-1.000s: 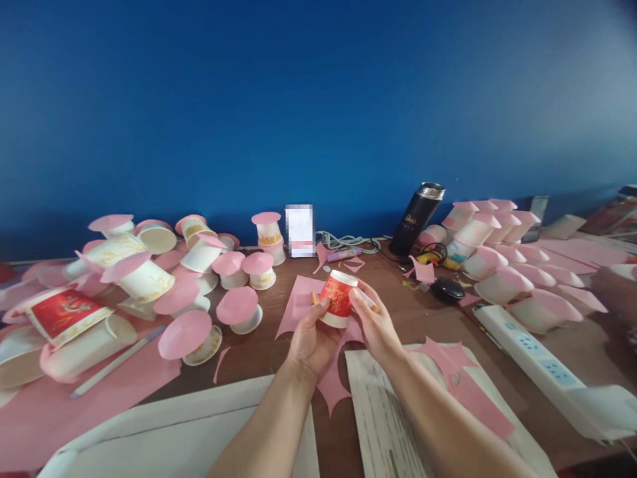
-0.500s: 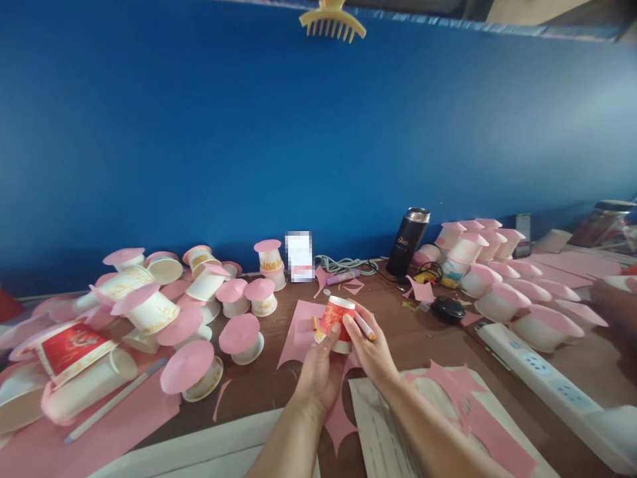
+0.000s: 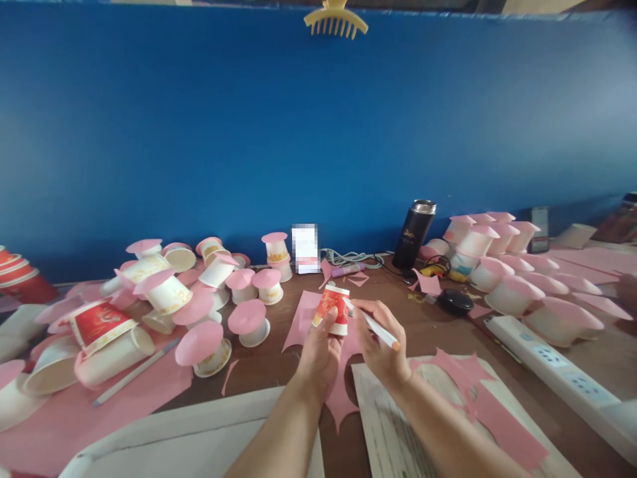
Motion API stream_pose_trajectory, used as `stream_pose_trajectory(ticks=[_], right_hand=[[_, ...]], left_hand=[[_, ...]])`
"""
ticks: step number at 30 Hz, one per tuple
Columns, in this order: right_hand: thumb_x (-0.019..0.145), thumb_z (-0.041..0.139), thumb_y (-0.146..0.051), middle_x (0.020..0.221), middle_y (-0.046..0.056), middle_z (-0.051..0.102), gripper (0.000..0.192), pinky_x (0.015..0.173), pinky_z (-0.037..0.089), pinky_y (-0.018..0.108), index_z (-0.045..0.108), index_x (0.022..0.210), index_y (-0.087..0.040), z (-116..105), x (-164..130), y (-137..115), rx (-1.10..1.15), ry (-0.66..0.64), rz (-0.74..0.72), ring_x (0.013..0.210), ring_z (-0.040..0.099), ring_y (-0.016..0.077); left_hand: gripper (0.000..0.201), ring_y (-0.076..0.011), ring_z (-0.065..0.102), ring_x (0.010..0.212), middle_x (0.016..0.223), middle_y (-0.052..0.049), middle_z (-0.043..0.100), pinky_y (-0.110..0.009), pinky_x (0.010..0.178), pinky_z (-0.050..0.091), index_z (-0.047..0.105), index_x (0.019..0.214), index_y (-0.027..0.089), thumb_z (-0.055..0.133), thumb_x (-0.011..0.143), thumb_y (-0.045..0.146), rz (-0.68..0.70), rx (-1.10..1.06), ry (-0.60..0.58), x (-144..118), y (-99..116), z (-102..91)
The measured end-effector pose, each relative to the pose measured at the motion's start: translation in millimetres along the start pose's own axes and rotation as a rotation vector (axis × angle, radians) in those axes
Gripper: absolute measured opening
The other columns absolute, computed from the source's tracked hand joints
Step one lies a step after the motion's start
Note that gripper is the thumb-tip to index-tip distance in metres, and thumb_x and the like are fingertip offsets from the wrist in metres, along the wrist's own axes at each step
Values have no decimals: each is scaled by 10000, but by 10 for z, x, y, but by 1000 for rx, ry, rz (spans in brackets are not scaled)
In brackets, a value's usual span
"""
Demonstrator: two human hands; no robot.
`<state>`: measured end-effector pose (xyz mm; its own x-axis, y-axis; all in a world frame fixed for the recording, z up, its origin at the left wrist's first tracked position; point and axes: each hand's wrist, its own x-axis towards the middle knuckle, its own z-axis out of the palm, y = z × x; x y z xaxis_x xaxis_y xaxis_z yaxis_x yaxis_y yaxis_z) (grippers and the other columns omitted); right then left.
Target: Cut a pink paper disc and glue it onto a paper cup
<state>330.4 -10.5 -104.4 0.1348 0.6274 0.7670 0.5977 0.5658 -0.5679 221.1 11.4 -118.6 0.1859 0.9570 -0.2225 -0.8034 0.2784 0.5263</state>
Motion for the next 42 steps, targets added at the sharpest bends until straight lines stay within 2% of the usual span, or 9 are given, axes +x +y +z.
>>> stream_pose_trajectory(ticks=[7,16,21,33,42], right_hand=[[878,561,-211,804,32,668,81,766,489,332,638,903,-220,14,13,-43,-41,32,9,734,618,173],[876,558,-186,821,43,666,105,710,491,321,638,941,-210,29,-1,-46,0,28,-35,752,605,180],[880,547,-181,862,45,673,124,758,494,333,631,962,-222,25,0,-32,-9,29,-29,802,616,186],[886,533,-188,843,41,669,108,749,492,329,619,938,-228,33,13,-33,-31,32,-33,802,628,186],[888,524,-193,843,41,672,111,754,486,330,618,935,-227,34,6,-23,-76,24,-32,811,627,187]], left_hand=[[222,-188,638,997,983,-76,702,-306,956,447,676,949,134,735,747,204,24,47,-23,6,-12,-9],[314,-239,614,1080,1012,-82,704,-356,1008,411,678,978,133,774,707,260,76,139,-102,10,-6,-26],[326,-260,594,1128,1062,-104,700,-373,1023,401,681,1017,124,747,741,284,91,177,-131,7,-13,-22],[369,-274,600,1126,1045,-85,704,-389,1013,407,677,1008,146,795,681,271,109,207,-105,33,-38,-49],[382,-282,615,1103,1047,-93,704,-407,1001,417,671,1031,143,784,695,285,109,225,-130,20,-42,-38]])
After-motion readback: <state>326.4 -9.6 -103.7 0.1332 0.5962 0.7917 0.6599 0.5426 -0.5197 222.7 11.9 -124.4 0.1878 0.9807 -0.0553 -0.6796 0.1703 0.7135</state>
